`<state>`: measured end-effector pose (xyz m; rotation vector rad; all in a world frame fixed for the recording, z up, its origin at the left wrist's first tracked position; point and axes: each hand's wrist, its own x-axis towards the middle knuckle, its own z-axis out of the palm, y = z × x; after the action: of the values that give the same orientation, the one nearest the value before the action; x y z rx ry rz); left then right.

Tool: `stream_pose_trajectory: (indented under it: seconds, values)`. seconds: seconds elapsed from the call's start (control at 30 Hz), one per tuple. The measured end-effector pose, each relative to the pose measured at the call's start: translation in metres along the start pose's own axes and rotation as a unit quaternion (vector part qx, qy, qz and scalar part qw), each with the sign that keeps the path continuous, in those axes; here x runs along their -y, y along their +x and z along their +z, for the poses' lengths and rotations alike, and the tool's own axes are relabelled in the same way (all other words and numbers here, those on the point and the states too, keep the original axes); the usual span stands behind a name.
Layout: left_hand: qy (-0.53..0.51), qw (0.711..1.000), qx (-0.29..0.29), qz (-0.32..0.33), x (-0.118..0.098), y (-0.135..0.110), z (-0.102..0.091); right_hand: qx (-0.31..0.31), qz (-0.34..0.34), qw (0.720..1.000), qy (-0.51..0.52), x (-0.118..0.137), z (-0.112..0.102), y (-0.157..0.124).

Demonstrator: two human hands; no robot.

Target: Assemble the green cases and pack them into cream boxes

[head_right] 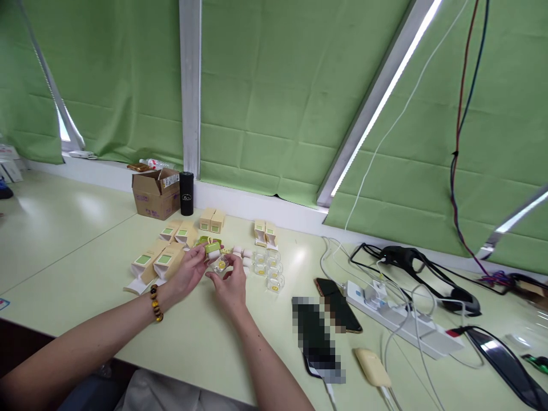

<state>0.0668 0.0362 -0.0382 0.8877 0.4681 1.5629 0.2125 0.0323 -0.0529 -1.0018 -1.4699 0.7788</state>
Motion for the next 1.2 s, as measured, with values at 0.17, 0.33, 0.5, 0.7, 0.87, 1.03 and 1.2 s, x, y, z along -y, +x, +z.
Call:
stream_pose_trajectory:
  seconds: [0.17, 0.33, 0.5, 0.7, 0.87, 1.03, 1.2]
  values:
    - [0.027, 1.0, -0.005, -0.004, -0.003, -0.003, 0.005, -0.016, 0.005, 1.0, 0.024, 0.003, 0.002, 0.0]
    - [0.061, 0.998, -0.013, -0.009, -0.004, -0.008, 0.01, -0.032, -0.003, 0.999, 0.028, 0.004, 0.002, -0.001]
    - [0.087, 0.996, -0.011, -0.009, -0.001, -0.012, 0.011, -0.043, -0.006, 0.998, 0.038, 0.004, 0.002, -0.002]
    - [0.116, 0.993, -0.014, -0.018, 0.0, -0.014, 0.011, -0.048, -0.003, 0.998, 0.033, 0.005, 0.002, -0.004]
    - [0.114, 0.993, 0.001, -0.002, -0.007, -0.02, 0.018, -0.061, -0.004, 0.997, 0.037, 0.007, 0.001, -0.004]
    - [0.162, 0.986, 0.027, 0.021, -0.007, -0.024, 0.023, -0.072, -0.008, 0.997, 0.036, 0.007, -0.001, -0.004]
    - [0.198, 0.979, 0.031, 0.04, 0.003, -0.023, 0.022, -0.08, -0.003, 0.996, 0.045, 0.003, -0.001, -0.004]
